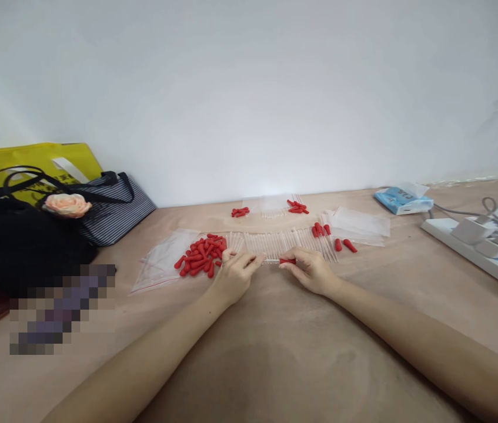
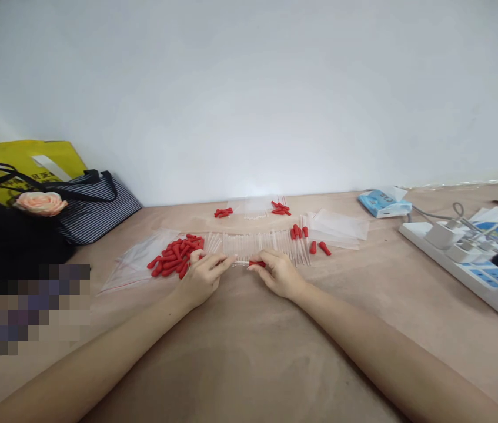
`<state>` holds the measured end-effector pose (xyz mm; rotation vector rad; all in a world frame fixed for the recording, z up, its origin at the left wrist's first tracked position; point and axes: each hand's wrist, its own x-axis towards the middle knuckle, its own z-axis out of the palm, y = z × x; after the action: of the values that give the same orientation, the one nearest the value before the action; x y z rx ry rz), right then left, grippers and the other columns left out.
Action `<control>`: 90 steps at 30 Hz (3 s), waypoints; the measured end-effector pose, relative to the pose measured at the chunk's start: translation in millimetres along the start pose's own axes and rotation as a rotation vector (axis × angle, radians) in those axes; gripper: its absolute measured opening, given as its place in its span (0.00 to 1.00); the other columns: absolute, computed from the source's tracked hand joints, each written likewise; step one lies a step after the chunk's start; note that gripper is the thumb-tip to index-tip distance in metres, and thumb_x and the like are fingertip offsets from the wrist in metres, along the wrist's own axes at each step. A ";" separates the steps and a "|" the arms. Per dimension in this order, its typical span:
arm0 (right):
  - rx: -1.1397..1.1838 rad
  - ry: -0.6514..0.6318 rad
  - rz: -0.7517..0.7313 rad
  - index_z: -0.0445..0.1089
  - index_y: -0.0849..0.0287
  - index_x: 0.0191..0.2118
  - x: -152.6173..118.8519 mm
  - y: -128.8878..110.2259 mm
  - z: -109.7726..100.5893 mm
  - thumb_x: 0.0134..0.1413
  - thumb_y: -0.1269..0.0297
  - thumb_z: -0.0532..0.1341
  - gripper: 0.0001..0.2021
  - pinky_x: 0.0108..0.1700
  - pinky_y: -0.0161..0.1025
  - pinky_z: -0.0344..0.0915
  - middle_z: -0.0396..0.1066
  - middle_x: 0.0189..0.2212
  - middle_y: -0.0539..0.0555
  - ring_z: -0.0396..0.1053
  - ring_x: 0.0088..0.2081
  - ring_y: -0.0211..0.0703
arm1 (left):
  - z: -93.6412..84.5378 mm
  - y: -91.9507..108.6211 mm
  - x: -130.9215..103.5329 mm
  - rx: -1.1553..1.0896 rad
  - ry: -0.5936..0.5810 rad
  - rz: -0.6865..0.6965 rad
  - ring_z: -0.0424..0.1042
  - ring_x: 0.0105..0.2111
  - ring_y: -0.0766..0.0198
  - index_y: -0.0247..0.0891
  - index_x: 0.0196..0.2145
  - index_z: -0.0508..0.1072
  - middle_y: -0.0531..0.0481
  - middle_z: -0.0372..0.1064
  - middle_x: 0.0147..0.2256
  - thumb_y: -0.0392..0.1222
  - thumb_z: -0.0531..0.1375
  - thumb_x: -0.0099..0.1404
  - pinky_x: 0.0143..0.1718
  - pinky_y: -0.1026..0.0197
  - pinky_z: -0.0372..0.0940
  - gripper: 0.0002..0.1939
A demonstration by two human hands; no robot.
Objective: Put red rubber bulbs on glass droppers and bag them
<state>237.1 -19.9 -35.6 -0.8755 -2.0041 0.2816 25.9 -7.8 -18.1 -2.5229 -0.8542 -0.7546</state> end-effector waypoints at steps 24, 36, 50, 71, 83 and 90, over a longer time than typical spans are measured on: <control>-0.204 -0.072 -0.127 0.66 0.59 0.35 7.1 3.9 -5.0 0.54 0.61 0.54 0.09 0.35 0.39 0.60 0.69 0.28 0.54 0.64 0.31 0.40 | -0.3 7.2 2.4 0.030 -0.030 -0.008 0.69 0.31 0.65 0.37 0.40 0.69 0.48 0.71 0.32 0.28 0.45 0.62 0.44 0.54 0.50 0.16; -0.579 -0.082 -0.213 0.70 0.57 0.34 5.0 -4.0 -8.8 0.56 0.62 0.51 0.11 0.43 0.45 0.50 0.70 0.25 0.53 0.62 0.34 0.43 | -0.5 7.3 3.6 0.072 -0.038 0.018 0.69 0.35 0.64 0.36 0.36 0.68 0.49 0.71 0.31 0.31 0.47 0.63 0.54 0.47 0.42 0.11; -0.487 -0.135 -0.283 0.68 0.60 0.30 7.9 -5.4 -7.1 0.56 0.63 0.51 0.11 0.43 0.42 0.50 0.67 0.23 0.51 0.60 0.31 0.39 | -0.8 9.5 5.8 -0.073 0.013 0.046 0.69 0.28 0.67 0.35 0.31 0.68 0.52 0.72 0.26 0.30 0.47 0.62 0.52 0.48 0.45 0.11; 0.674 0.206 0.553 0.58 0.59 0.42 24.3 -20.8 13.7 0.43 0.56 0.58 0.20 0.29 0.35 0.58 0.60 0.22 0.46 0.60 0.25 0.35 | -7.5 21.7 10.4 -0.359 -0.036 -0.201 0.70 0.29 0.67 0.38 0.38 0.68 0.53 0.73 0.30 0.38 0.47 0.64 0.49 0.53 0.48 0.11; -0.410 0.112 0.837 0.63 0.63 0.42 21.8 69.9 -89.5 0.45 0.59 0.56 0.18 0.30 0.35 0.57 0.70 0.24 0.53 0.66 0.27 0.41 | -6.4 -7.8 11.1 0.260 -0.209 -0.509 0.62 0.36 0.53 0.38 0.31 0.67 0.44 0.65 0.32 0.47 0.55 0.52 0.37 0.52 0.52 0.11; -0.660 0.006 0.781 0.64 0.59 0.45 19.6 72.0 -69.1 0.49 0.54 0.53 0.20 0.32 0.36 0.58 0.72 0.30 0.56 0.68 0.35 0.46 | -6.5 -5.6 11.6 0.256 -0.258 -0.498 0.62 0.37 0.53 0.37 0.30 0.68 0.45 0.66 0.32 0.46 0.52 0.55 0.37 0.51 0.50 0.11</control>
<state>320.5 36.1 -20.0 -2.0641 -1.6675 0.0304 27.7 -1.6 -5.2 -2.2244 -1.5943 -0.4190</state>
